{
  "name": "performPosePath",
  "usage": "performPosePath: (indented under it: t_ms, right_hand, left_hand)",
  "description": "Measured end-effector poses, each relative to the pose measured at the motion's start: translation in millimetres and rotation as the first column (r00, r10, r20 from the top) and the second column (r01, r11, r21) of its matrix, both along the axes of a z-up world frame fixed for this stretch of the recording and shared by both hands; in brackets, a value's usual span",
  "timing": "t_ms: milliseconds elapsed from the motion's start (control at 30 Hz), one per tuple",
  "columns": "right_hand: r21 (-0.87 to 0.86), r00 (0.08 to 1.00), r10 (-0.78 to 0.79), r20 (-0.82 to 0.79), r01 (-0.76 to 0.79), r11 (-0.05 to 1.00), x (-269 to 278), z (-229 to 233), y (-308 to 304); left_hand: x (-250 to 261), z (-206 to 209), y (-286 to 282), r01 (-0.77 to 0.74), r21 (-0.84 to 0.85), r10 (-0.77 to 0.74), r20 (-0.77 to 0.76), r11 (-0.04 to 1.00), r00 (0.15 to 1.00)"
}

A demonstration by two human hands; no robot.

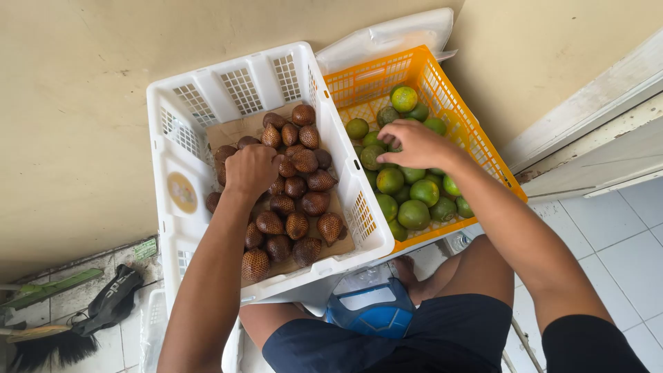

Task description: Picking limes from a crate and placing them into a plastic bag for packaging.

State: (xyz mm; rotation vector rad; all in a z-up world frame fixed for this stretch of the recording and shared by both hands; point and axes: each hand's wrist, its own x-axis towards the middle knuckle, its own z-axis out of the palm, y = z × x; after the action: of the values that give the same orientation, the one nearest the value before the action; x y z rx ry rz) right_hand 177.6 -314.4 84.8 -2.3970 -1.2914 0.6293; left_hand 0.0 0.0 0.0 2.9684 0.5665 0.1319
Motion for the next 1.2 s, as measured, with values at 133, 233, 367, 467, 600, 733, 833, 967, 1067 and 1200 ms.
performPosePath:
  t_ms: [133,233,367,467,600,733,833,967,1067,1200]
  right_hand:
    - [-0.075,1.000,0.018,-0.015,-0.019,0.997,-11,-24,24]
    - [-0.028,0.992,0.075,0.098,-0.072,0.997,-15,-26,16]
    - [0.035,0.997,0.035,0.066,-0.037,0.999,-16,20,-11]
    - [-0.039,0.999,0.041,0.016,-0.040,0.998,-19,44,-37]
    - [-0.320,0.992,0.067,-0.102,-0.097,0.942,-35,66,-67]
    - [-0.401,0.989,0.075,-0.128,-0.121,0.908,-39,55,-88]
    - [-0.400,0.988,-0.044,-0.150,-0.020,0.916,-37,46,-94]
    - [-0.207,0.989,-0.056,-0.139,0.026,0.978,-19,39,-88]
    - [-0.079,0.994,-0.080,-0.080,0.074,0.994,1,29,-72]
    - [0.144,0.981,-0.184,0.059,0.174,0.974,46,0,-42]
  left_hand:
    - [-4,22,-9,0.027,0.013,-0.027,0.027,1.000,0.999]
    - [-4,23,-11,0.052,0.004,-0.052,0.052,0.999,0.997]
    - [-3,18,-9,0.047,0.007,-0.047,0.051,0.999,0.998]
    - [-3,17,-11,0.054,-0.007,-0.053,0.054,0.999,0.997]
    - [-2,18,-19,0.088,-0.030,-0.086,0.075,0.996,0.993]
    - [0,17,-25,0.091,-0.027,-0.089,0.075,0.995,0.993]
    - [-5,30,-32,0.113,-0.073,-0.107,0.090,0.991,0.990]
    - [-2,26,-35,0.109,-0.076,-0.100,0.109,0.991,0.989]
    - [3,17,-33,0.127,-0.074,-0.114,0.160,0.989,0.981]
    - [-3,29,-36,0.168,-0.075,-0.148,0.219,0.983,0.964]
